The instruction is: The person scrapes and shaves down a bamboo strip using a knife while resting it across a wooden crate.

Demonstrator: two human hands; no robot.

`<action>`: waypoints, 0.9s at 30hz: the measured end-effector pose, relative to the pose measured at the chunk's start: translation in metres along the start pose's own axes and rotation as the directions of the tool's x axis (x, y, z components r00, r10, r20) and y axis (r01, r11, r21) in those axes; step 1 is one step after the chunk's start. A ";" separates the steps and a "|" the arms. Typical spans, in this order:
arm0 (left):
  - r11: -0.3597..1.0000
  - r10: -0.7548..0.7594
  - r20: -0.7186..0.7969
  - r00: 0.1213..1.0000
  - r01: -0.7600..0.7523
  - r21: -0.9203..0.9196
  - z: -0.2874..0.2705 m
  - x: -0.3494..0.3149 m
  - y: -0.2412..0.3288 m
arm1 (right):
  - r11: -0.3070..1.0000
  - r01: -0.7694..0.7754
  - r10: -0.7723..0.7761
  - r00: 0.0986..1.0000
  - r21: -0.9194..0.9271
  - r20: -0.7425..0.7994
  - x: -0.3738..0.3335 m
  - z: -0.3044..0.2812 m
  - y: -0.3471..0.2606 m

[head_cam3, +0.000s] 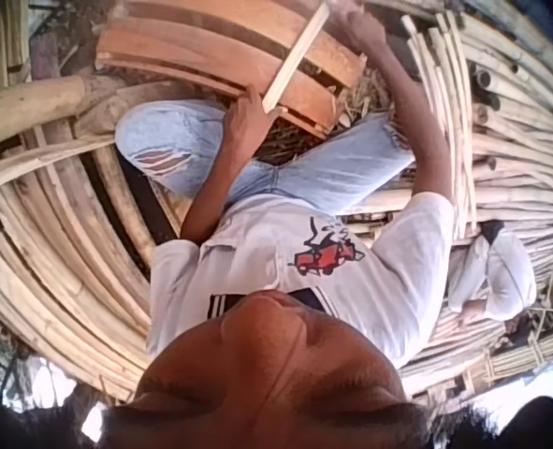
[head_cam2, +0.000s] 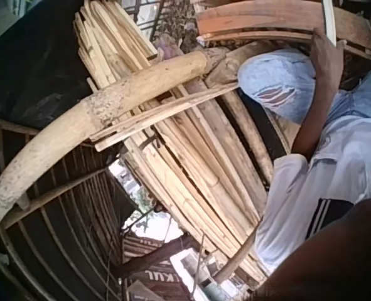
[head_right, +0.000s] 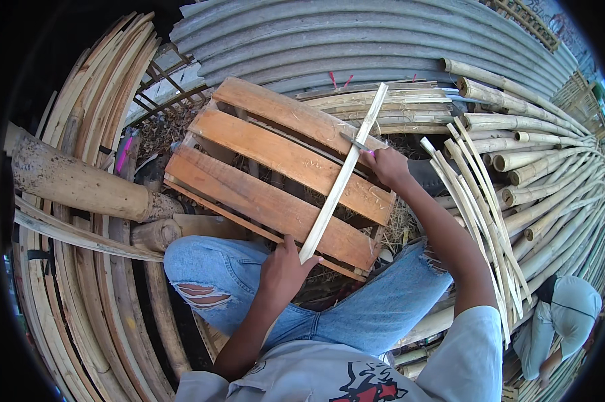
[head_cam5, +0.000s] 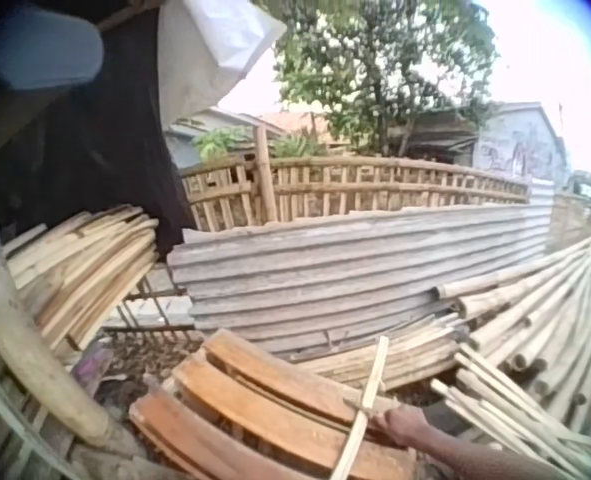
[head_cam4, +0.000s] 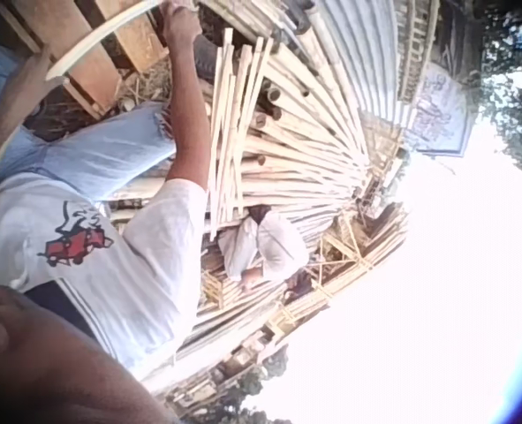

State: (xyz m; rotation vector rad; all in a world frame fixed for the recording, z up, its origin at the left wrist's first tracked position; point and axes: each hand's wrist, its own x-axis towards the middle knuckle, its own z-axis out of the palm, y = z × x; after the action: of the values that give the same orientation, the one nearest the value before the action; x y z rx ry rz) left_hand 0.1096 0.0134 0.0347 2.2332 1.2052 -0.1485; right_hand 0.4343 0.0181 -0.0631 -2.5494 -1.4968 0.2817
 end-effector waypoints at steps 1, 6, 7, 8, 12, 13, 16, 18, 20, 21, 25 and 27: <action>0.997 -0.081 0.093 0.992 0.082 -0.013 0.006 0.007 0.000 | 0.999 0.039 -0.038 0.999 0.017 -0.028 -0.001 0.002 0.000; 0.989 0.054 0.058 0.997 -0.045 -0.138 0.045 -0.001 -0.042 | 0.999 0.046 -0.046 0.999 0.024 -0.002 -0.002 0.005 0.004; 0.986 0.063 0.072 0.995 -0.051 -0.160 0.048 -0.004 -0.044 | 0.999 0.032 -0.033 0.999 0.027 0.028 -0.001 0.003 0.006; 0.986 0.063 0.078 0.995 -0.050 -0.158 0.047 -0.006 -0.041 | 0.999 0.018 -0.020 0.998 0.029 0.058 -0.001 0.001 0.008; 0.893 -0.015 0.203 0.979 0.104 -0.438 0.049 -0.010 -0.046 | 0.999 0.042 -0.041 0.996 -0.006 0.079 -0.002 -0.003 0.003; 0.888 0.022 0.108 0.994 0.030 -0.459 0.052 -0.010 -0.052 | 0.995 0.102 -0.100 0.991 -0.015 0.091 -0.006 -0.004 -0.001; 0.916 0.036 0.052 0.998 -0.012 -0.400 0.047 -0.013 -0.066 | 0.984 0.177 -0.175 0.975 0.000 0.139 -0.020 -0.003 -0.014; 0.935 0.036 0.072 0.997 -0.009 -0.355 0.041 -0.017 -0.061 | 0.983 0.182 -0.182 0.970 0.013 0.162 -0.021 -0.002 -0.011; 0.962 0.026 0.140 0.990 0.013 -0.273 0.026 -0.030 -0.046 | 0.989 0.134 -0.130 0.990 -0.065 0.056 -0.016 0.002 0.006; 0.962 0.030 0.144 0.989 0.010 -0.273 0.025 -0.035 -0.046 | 0.998 -0.005 -0.003 0.994 0.068 0.111 -0.003 -0.014 0.016; 0.966 -0.004 0.152 0.988 0.043 -0.254 0.033 -0.043 -0.053 | 0.998 0.042 -0.042 0.999 -0.037 -0.017 -0.008 -0.008 0.005; 0.970 -0.006 0.124 0.992 0.036 -0.240 0.034 -0.043 -0.060 | 0.978 0.176 -0.165 0.981 -0.111 0.100 -0.019 -0.003 -0.016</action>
State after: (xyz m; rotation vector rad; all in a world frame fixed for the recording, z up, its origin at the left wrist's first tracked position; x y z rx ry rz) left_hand 0.0426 -0.0114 -0.0044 1.9714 1.1178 -0.1366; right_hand 0.4128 0.0092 -0.0550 -2.5060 -1.8049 0.2948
